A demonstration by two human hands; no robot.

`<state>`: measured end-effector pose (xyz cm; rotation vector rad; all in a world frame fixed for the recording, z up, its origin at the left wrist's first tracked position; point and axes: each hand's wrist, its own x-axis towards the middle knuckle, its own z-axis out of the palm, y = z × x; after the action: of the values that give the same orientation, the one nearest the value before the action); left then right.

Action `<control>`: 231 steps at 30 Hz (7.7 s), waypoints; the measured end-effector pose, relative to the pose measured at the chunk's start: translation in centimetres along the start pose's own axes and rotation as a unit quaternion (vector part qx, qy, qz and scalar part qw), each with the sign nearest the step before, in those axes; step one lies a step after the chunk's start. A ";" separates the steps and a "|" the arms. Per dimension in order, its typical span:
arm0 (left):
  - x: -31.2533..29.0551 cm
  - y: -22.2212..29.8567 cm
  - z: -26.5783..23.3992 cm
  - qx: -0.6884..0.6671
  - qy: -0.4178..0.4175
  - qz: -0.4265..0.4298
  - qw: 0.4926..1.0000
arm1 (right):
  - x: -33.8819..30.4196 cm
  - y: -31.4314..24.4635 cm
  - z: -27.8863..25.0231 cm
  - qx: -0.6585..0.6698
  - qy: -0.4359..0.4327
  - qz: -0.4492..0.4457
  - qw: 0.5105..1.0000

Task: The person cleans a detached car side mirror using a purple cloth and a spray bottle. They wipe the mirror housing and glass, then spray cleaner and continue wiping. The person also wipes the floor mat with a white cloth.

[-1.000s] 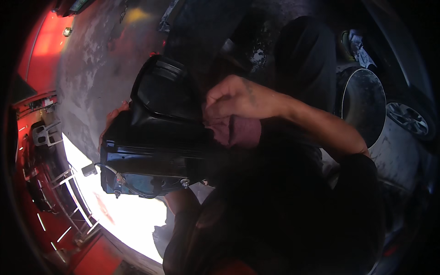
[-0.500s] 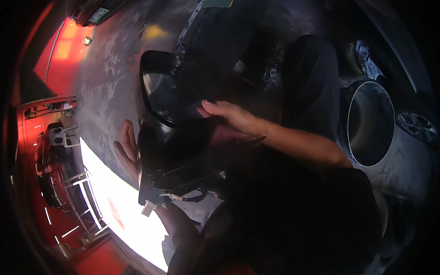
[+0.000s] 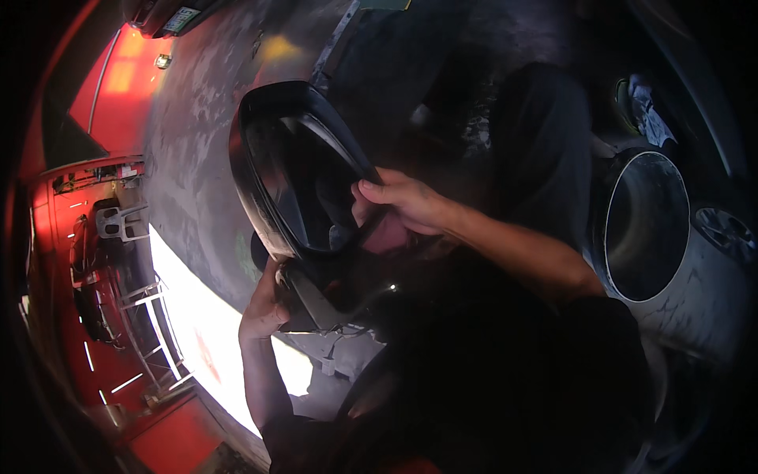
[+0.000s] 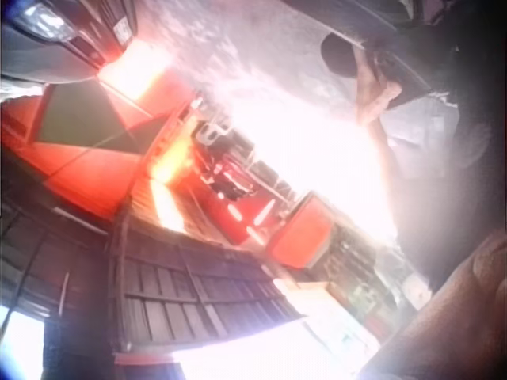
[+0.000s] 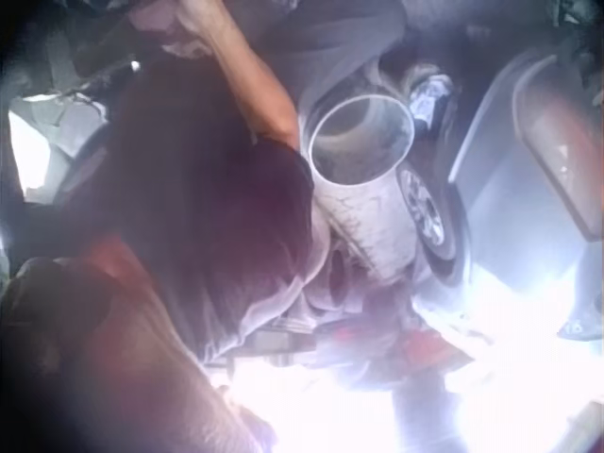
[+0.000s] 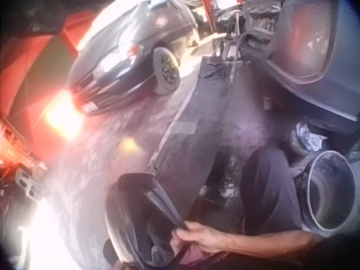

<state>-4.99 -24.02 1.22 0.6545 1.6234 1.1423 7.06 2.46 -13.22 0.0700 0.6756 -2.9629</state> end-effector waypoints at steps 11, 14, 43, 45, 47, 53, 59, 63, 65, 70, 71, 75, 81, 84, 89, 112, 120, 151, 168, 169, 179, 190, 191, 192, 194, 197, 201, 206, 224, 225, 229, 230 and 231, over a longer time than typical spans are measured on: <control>0.7 2.7 4.7 0.182 0.109 -0.004 0.977 | -0.9 0.9 -1.3 -0.047 0.064 -0.047 0.996; 1.0 2.6 5.4 0.241 0.169 -0.062 0.953 | -0.8 1.5 -1.3 -0.044 0.054 -0.054 0.996; 0.0 1.4 7.3 0.267 0.163 0.029 0.949 | 2.4 1.8 -3.3 -0.067 0.170 -0.059 0.981; -0.6 1.5 5.1 0.147 0.095 0.027 0.984 | 2.3 1.5 -3.1 -0.047 0.172 -0.045 0.983; -0.3 1.8 1.9 0.024 0.024 0.006 0.999 | 2.0 1.5 -2.4 -0.040 0.166 -0.031 0.985; 11.1 -2.4 -0.2 -0.189 0.238 0.125 0.944 | 1.0 3.5 -0.7 -0.045 0.151 -0.009 0.988; 16.9 -6.4 2.1 -0.461 -0.007 0.230 0.857 | 0.1 5.8 -1.3 -0.186 0.157 0.048 0.969; 20.4 -8.1 -0.5 -0.509 -0.259 0.261 0.778 | -1.4 3.2 -0.6 -0.336 0.194 0.043 0.921; 20.4 -9.2 -1.5 -0.513 -0.285 0.249 0.771 | -2.4 1.0 0.1 -0.393 0.254 0.036 0.883; 19.1 -10.1 -0.1 -0.493 -0.127 0.263 0.820 | -5.0 -1.0 0.8 -0.357 0.166 -0.028 0.919; 18.9 -9.7 0.2 -0.487 -0.092 0.241 0.834 | -5.3 -0.3 0.8 -0.497 0.139 -0.075 0.853; 17.9 -7.1 1.4 -0.503 -0.117 0.252 0.818 | -4.0 2.9 0.4 -0.745 0.089 -0.180 0.636; 15.9 -6.4 3.7 -0.357 0.026 0.270 0.894 | 2.6 1.2 0.0 -0.703 0.163 -0.237 0.651; 17.8 -7.1 1.0 -0.415 -0.093 0.265 0.866 | 1.5 1.2 0.9 -0.683 0.159 -0.217 0.679; 19.3 -9.4 -1.2 -0.477 -0.195 0.245 0.822 | -2.4 2.0 2.1 -0.588 0.192 -0.051 0.784; 19.1 -8.0 -0.5 -0.455 -0.143 0.238 0.846 | 0.6 -0.2 1.3 -0.390 0.241 0.022 0.888; 20.8 -11.9 -3.7 -0.402 -0.239 0.288 0.836 | 2.1 0.0 1.1 -0.519 0.221 0.005 0.826; 22.3 -8.5 -4.8 -0.415 -0.396 0.188 0.797 | -4.0 -0.8 2.5 -0.657 -0.135 -0.107 0.734; 20.1 -11.4 -2.4 -0.509 -0.206 0.264 0.793 | -7.0 -3.6 5.2 -0.609 -0.025 -0.212 0.764; 20.0 -10.7 -1.8 -0.502 -0.231 0.274 0.788 | -7.0 -3.7 6.1 -0.593 -0.025 -0.265 0.760; 17.6 -7.9 1.3 -0.478 0.032 0.125 0.869 | -5.8 -2.5 9.9 -0.817 -0.168 -0.399 0.380; 19.1 -8.5 1.3 -0.467 0.000 0.121 0.876 | -1.2 0.0 12.7 -0.625 -0.471 -0.069 0.619; 18.6 -8.4 1.2 -0.487 0.014 0.111 0.866 | -2.3 0.1 12.5 -0.626 -0.443 -0.110 0.633; 18.0 -8.2 1.0 -0.506 0.030 0.100 0.856 | -3.5 -0.3 12.1 -0.637 -0.458 -0.129 0.606; 17.1 -7.9 0.9 -0.483 0.060 0.103 0.868 | -5.9 -1.9 11.6 -0.672 -0.428 -0.149 0.586; 16.7 -7.6 1.3 -0.470 0.115 0.071 0.872 | -7.5 -5.7 11.7 -0.700 -0.375 -0.131 0.593; 17.8 -7.6 1.5 -0.520 0.034 0.068 0.851 | -7.1 -7.4 13.0 -0.623 -0.218 -0.161 0.733; 18.2 -6.7 2.3 -0.536 0.039 0.087 0.839 | -5.3 -1.8 12.7 -0.756 -0.346 -0.148 0.536; 14.5 -5.3 5.7 -0.424 0.160 0.202 0.868 | 5.9 -3.5 5.5 -0.649 -0.067 -0.268 0.708; 14.7 -5.2 5.4 -0.431 0.152 0.201 0.867 | 6.0 -2.5 4.5 -0.621 -0.015 -0.243 0.745; 15.4 -5.5 3.4 -0.467 0.110 0.204 0.853 | 5.5 2.8 2.8 -0.535 0.113 -0.323 0.773; 15.4 -5.7 2.9 -0.476 0.084 0.206 0.851 | 4.6 3.6 2.5 -0.543 0.147 -0.285 0.776; 15.6 -6.0 2.6 -0.490 0.061 0.218 0.842 | 3.5 3.9 2.1 -0.546 0.177 -0.248 0.780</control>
<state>-7.31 -12.45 -10.89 0.2503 0.7691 2.1472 3.93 -2.27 -13.23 0.3972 2.6620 -2.3953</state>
